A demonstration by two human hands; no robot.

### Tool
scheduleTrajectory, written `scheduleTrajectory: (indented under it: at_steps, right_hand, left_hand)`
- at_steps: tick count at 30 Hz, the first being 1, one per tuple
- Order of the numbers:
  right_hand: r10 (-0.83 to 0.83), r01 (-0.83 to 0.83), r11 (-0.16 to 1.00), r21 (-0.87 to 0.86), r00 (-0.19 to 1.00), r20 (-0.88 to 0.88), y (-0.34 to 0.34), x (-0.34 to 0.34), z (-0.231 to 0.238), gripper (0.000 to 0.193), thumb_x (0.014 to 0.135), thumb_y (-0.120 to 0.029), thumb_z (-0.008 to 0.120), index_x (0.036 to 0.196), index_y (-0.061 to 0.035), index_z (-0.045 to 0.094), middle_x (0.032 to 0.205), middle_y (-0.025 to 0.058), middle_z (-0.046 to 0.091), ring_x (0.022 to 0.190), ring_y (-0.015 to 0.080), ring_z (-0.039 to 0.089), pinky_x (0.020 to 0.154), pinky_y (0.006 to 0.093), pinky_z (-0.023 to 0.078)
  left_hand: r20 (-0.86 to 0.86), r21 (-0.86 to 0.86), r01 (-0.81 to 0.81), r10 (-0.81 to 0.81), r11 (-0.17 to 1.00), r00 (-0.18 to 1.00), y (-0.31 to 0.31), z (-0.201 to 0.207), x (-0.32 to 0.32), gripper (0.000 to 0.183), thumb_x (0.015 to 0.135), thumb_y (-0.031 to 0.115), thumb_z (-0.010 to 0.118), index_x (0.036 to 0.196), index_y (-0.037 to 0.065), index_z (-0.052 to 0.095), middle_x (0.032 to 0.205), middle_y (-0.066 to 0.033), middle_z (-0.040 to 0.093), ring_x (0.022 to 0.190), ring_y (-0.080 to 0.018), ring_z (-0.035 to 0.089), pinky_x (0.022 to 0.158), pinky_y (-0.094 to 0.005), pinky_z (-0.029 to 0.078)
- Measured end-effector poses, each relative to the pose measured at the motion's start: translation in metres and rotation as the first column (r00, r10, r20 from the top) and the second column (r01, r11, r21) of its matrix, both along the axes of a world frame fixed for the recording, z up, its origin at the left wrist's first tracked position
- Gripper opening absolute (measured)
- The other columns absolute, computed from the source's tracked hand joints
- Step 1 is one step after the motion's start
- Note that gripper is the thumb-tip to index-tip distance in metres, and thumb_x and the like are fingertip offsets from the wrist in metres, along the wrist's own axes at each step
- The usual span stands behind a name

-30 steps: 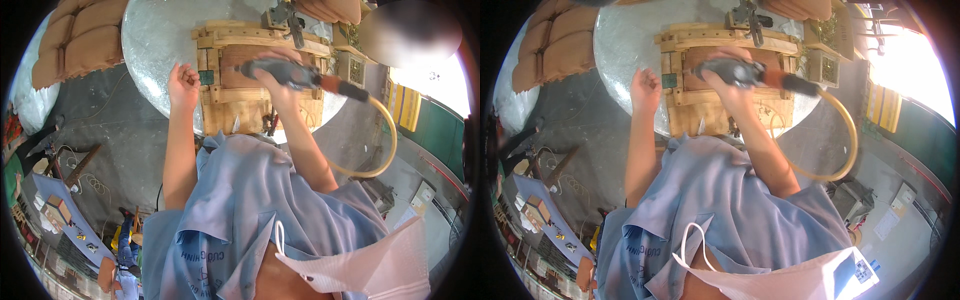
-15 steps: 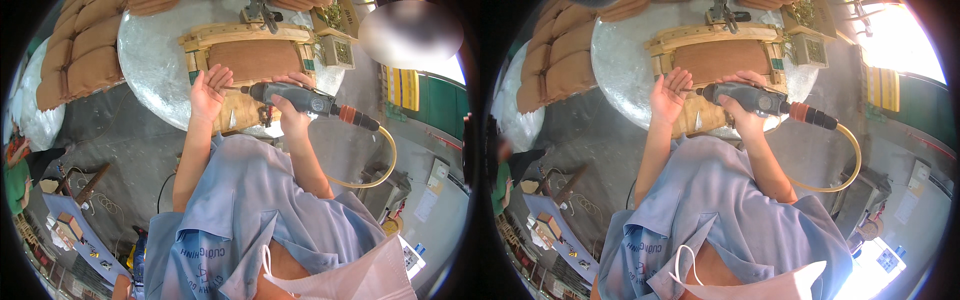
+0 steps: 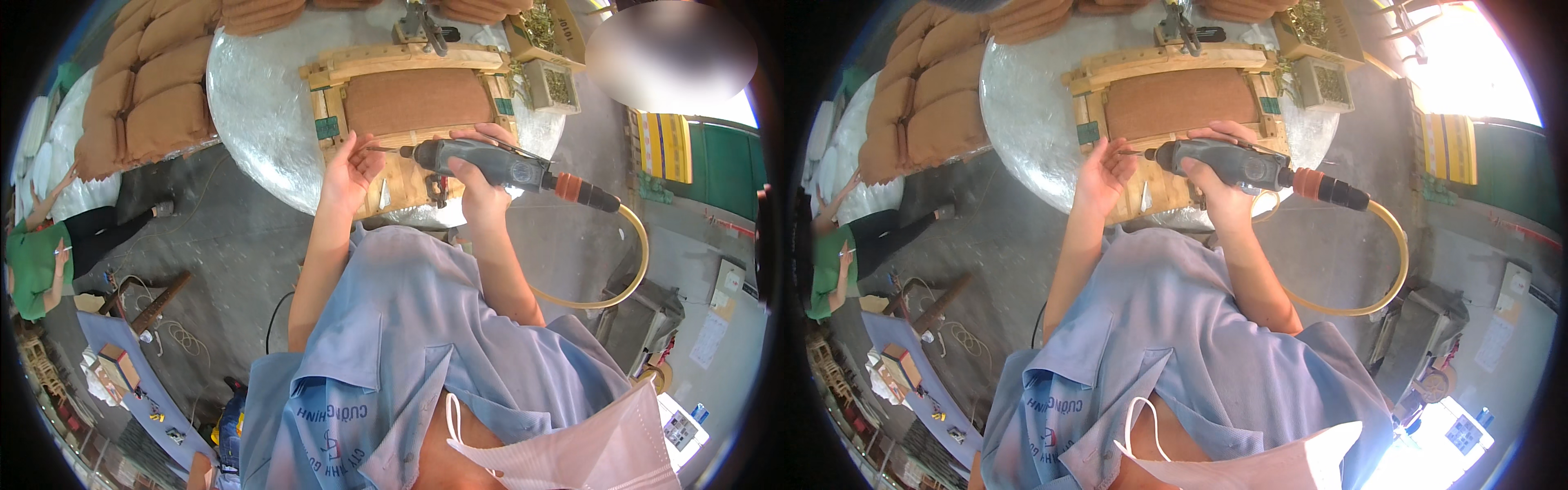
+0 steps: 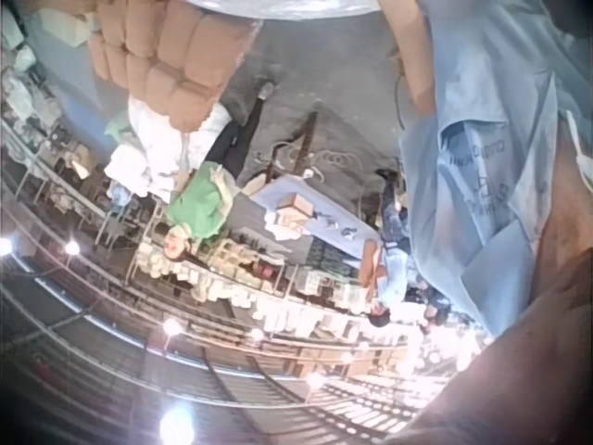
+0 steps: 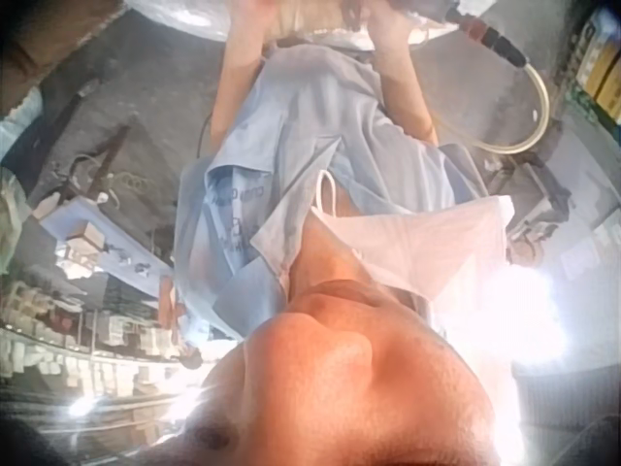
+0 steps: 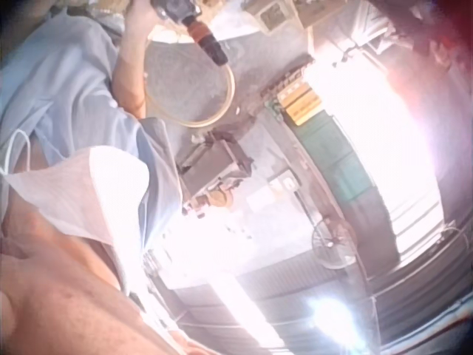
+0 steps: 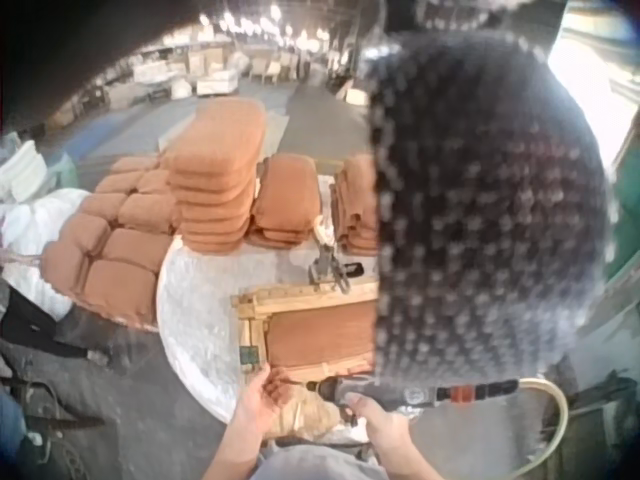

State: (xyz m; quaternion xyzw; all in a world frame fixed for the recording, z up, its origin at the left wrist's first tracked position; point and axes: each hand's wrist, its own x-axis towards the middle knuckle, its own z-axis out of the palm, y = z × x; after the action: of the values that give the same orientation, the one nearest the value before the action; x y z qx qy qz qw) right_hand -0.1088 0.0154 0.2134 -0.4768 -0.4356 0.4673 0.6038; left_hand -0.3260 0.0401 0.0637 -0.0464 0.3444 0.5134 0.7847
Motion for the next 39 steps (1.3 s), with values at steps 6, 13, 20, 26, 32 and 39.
scheduleTrajectory:
  at_steps: [6,13,20,26,32,39]
  right_hand:
    - [-0.024,0.023,1.000,-0.012,0.998,-0.066,-0.001,0.010,0.001,0.062,0.080,0.001,0.080,0.135,-0.0046,0.052,0.122,0.0184,0.071,0.109,0.0264,0.073,0.088,0.0377,0.061]
    - [-0.042,0.040,0.999,-0.037,0.998,-0.052,0.002,0.017,0.005,0.061,0.081,-0.001,0.080,0.135,-0.0040,0.053,0.120,0.0175,0.071,0.105,0.0234,0.071,0.088,0.0369,0.059]
    - [-0.054,0.052,0.995,-0.086,0.998,-0.016,0.012,0.022,0.013,0.062,0.079,-0.003,0.080,0.135,-0.0019,0.053,0.118,0.0169,0.072,0.107,0.0235,0.070,0.096,0.0389,0.057]
    - [-0.051,0.041,0.993,-0.106,0.994,-0.096,0.026,0.025,-0.001,0.059,0.083,-0.001,0.076,0.137,-0.0040,0.052,0.120,0.0167,0.071,0.108,0.0244,0.071,0.095,0.0404,0.059]
    - [-0.099,0.014,0.960,-0.279,0.951,-0.292,0.046,0.017,0.007,0.059,0.087,0.003,0.069,0.142,-0.0088,0.049,0.126,0.0168,0.068,0.110,0.0256,0.071,0.092,0.0431,0.064]
    - [-0.085,0.091,0.995,-0.048,0.989,0.120,0.085,-0.008,-0.016,0.061,0.081,0.001,0.083,0.135,-0.0004,0.054,0.116,0.0151,0.073,0.107,0.0218,0.072,0.094,0.0366,0.059]
  left_hand:
    - [0.013,-0.034,0.075,-0.075,0.997,0.997,-0.011,-0.009,0.002,0.019,0.103,0.018,0.076,0.111,0.002,0.068,0.101,-0.0098,0.075,0.087,-0.0208,0.076,0.076,-0.0317,0.067]
    - [-0.087,0.014,0.072,-0.070,0.997,0.994,-0.006,-0.001,0.009,0.011,0.104,0.014,0.073,0.107,0.003,0.074,0.096,-0.0082,0.078,0.083,-0.0186,0.078,0.074,-0.0306,0.068]
    - [-0.170,0.066,0.135,-0.122,0.989,0.978,0.001,0.003,0.006,0.010,0.104,0.011,0.072,0.109,0.002,0.074,0.100,-0.0104,0.078,0.088,-0.0204,0.079,0.081,-0.0318,0.069]
    - [-0.140,0.102,0.154,-0.139,0.983,0.980,0.005,-0.006,0.000,0.010,0.105,0.010,0.071,0.110,0.002,0.074,0.102,-0.0100,0.077,0.093,-0.0213,0.078,0.083,-0.0325,0.068]
    - [-0.147,0.177,0.137,-0.111,0.975,0.983,0.011,-0.004,-0.006,0.014,0.104,0.012,0.073,0.114,0.002,0.073,0.102,-0.0104,0.077,0.092,-0.0215,0.079,0.084,-0.0336,0.068]
    - [-0.982,0.185,0.171,0.188,0.968,-0.003,0.047,-0.004,-0.002,0.058,0.101,0.030,0.076,0.144,-0.003,0.055,0.143,-0.0266,0.062,0.132,-0.0362,0.063,0.103,-0.0481,0.055]
